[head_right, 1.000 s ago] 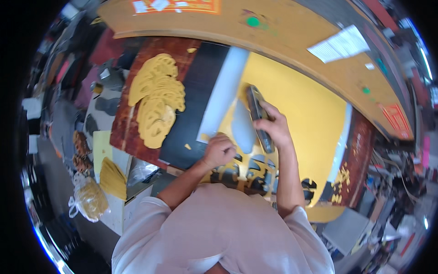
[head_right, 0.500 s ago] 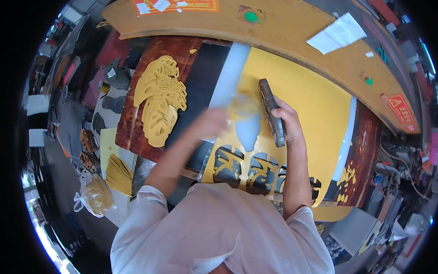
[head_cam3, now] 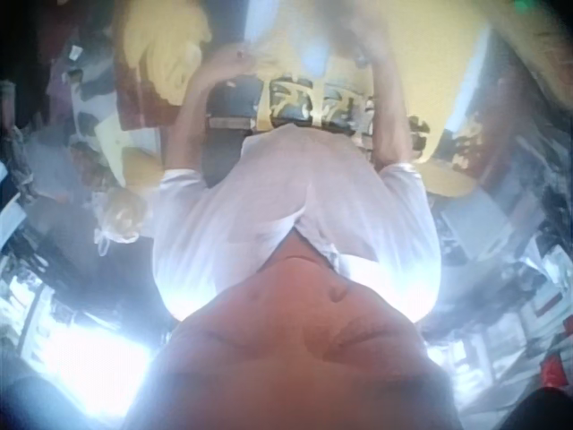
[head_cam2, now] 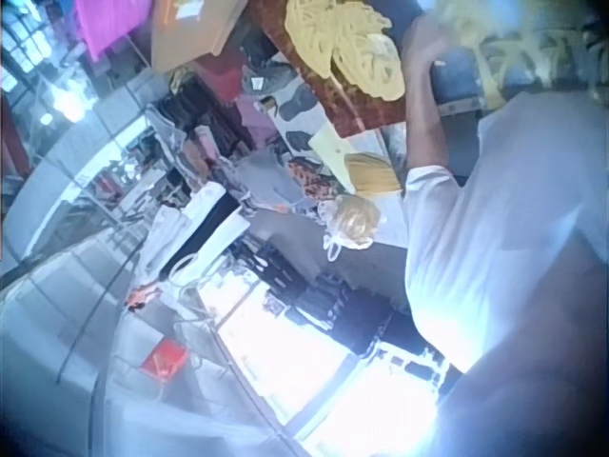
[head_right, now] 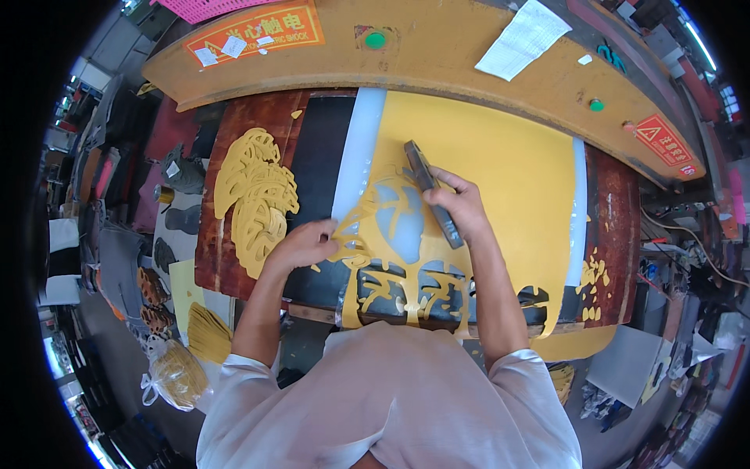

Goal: The person uses a handheld scraper to press and separate cut shapes from a yellow sheet on a workbench, then uses scissors to trim edges and remove small pieces. The finished cutouts are placed on the left side of the table.

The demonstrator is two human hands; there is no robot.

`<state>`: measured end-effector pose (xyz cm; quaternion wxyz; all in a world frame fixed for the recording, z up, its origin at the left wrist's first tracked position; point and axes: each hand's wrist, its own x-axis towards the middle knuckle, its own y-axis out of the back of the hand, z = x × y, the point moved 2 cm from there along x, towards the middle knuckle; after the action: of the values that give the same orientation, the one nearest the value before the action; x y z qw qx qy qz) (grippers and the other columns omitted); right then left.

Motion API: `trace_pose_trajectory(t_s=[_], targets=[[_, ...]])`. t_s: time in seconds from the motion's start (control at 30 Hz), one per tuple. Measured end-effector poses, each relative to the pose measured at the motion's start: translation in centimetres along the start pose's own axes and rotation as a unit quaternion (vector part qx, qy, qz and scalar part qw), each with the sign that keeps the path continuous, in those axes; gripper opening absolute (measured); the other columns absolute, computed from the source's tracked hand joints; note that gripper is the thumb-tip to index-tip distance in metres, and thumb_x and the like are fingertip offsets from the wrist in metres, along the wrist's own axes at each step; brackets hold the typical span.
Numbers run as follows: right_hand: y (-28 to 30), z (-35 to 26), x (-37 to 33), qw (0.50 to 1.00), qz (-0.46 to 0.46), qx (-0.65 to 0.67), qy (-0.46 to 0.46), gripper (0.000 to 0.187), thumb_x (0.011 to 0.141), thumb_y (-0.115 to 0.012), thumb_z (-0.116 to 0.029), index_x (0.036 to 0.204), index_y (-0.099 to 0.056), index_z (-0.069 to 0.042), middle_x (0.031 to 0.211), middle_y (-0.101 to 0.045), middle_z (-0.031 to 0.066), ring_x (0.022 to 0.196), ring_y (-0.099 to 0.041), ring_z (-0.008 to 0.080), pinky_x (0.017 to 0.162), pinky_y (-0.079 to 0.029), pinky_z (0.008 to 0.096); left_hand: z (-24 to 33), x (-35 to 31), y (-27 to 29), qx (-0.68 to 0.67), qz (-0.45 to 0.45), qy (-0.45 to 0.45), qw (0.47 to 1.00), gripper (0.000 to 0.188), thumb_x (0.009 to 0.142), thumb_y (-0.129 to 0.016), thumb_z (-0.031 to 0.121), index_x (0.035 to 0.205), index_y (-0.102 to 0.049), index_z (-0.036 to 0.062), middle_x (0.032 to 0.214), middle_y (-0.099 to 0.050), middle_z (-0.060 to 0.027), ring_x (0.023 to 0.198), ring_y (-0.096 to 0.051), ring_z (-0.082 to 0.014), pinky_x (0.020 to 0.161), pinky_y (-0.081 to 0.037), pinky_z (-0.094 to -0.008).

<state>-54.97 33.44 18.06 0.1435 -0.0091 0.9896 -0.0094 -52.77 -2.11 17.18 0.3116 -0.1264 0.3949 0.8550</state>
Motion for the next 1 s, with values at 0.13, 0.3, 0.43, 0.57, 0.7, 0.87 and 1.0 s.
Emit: trace_pose_trajectory(t_s=[0.13,0.3,0.43,0.57,0.7,0.87,1.0], targets=[[0.6,0.6,-0.6,0.953,0.095,-0.216,0.192,0.073,0.072,-0.087,-0.019,0.141,-0.070,-0.001,0.149,-0.059,0.0184,0.141,-0.056,0.0311,0.116,-0.046,0.0375,4.0,4.5,-0.3,0.118,0.229,0.003,0.966,0.054,0.091,-0.076,0.042,0.122,-0.065,-0.0008,0.130,-0.068,-0.0218,0.112,-0.069,-0.0386,0.096,-0.056,-0.0471],[1.1,3.7,0.8,0.840,0.168,-0.460,0.235,0.067,0.067,-0.081,-0.030,0.130,-0.075,-0.008,0.147,-0.058,0.0190,0.128,-0.054,0.0457,0.110,-0.048,0.0542,7.5,12.8,-1.9,0.229,0.297,-0.121,0.919,0.044,0.093,-0.075,0.039,0.117,-0.068,0.0035,0.111,-0.067,-0.0156,0.105,-0.070,-0.0362,0.091,-0.058,-0.0490],[0.9,5.5,1.3,0.783,0.192,-0.545,0.230,0.068,0.069,-0.080,-0.035,0.133,-0.074,-0.013,0.146,-0.059,0.0172,0.132,-0.051,0.0485,0.112,-0.045,0.0570,3.8,17.1,-2.3,0.238,0.334,-0.184,0.893,0.014,0.098,-0.061,0.016,0.103,-0.071,0.0066,0.102,-0.068,-0.0170,0.089,-0.072,-0.0361,0.074,-0.061,-0.0474],[1.1,6.0,1.0,0.791,0.209,-0.510,0.267,0.065,0.069,-0.078,-0.040,0.131,-0.075,-0.018,0.147,-0.059,0.0113,0.133,-0.048,0.0495,0.112,-0.043,0.0580,0.0,16.1,-3.5,-0.446,0.400,-0.004,0.801,0.032,0.114,-0.048,0.027,0.107,-0.068,0.0017,0.096,-0.068,-0.0100,0.076,-0.070,-0.0209,0.064,-0.058,-0.0348],[1.5,6.3,1.4,0.786,0.215,-0.525,0.246,0.066,0.071,-0.078,-0.037,0.134,-0.073,-0.017,0.148,-0.059,0.0139,0.133,-0.049,0.0498,0.114,-0.043,0.0571,-2.0,7.1,2.5,-0.711,0.324,-0.162,0.603,0.040,0.116,-0.046,0.032,0.123,-0.065,-0.0022,0.105,-0.070,-0.0147,0.082,-0.069,-0.0197,0.063,-0.058,-0.0311],[0.2,4.4,0.9,0.770,0.199,-0.560,0.232,0.066,0.075,-0.077,-0.038,0.137,-0.071,-0.015,0.153,-0.054,0.0175,0.138,-0.043,0.0527,0.117,-0.039,0.0593,-0.2,-0.5,6.4,-0.496,0.388,-0.055,0.775,0.032,0.109,-0.065,0.031,0.111,-0.074,0.0006,0.091,-0.071,-0.0075,0.075,-0.068,-0.0130,0.064,-0.064,-0.0313],[-2.6,0.2,-1.3,0.820,0.189,-0.463,0.278,0.062,0.083,-0.081,-0.033,0.138,-0.069,-0.007,0.145,-0.059,0.0213,0.135,-0.052,0.0454,0.113,-0.042,0.0535,3.7,-0.3,2.4,-0.538,0.369,-0.015,0.758,0.020,0.104,-0.073,0.022,0.099,-0.072,0.0029,0.084,-0.071,-0.0035,0.068,-0.066,-0.0086,0.062,-0.064,-0.0280]])
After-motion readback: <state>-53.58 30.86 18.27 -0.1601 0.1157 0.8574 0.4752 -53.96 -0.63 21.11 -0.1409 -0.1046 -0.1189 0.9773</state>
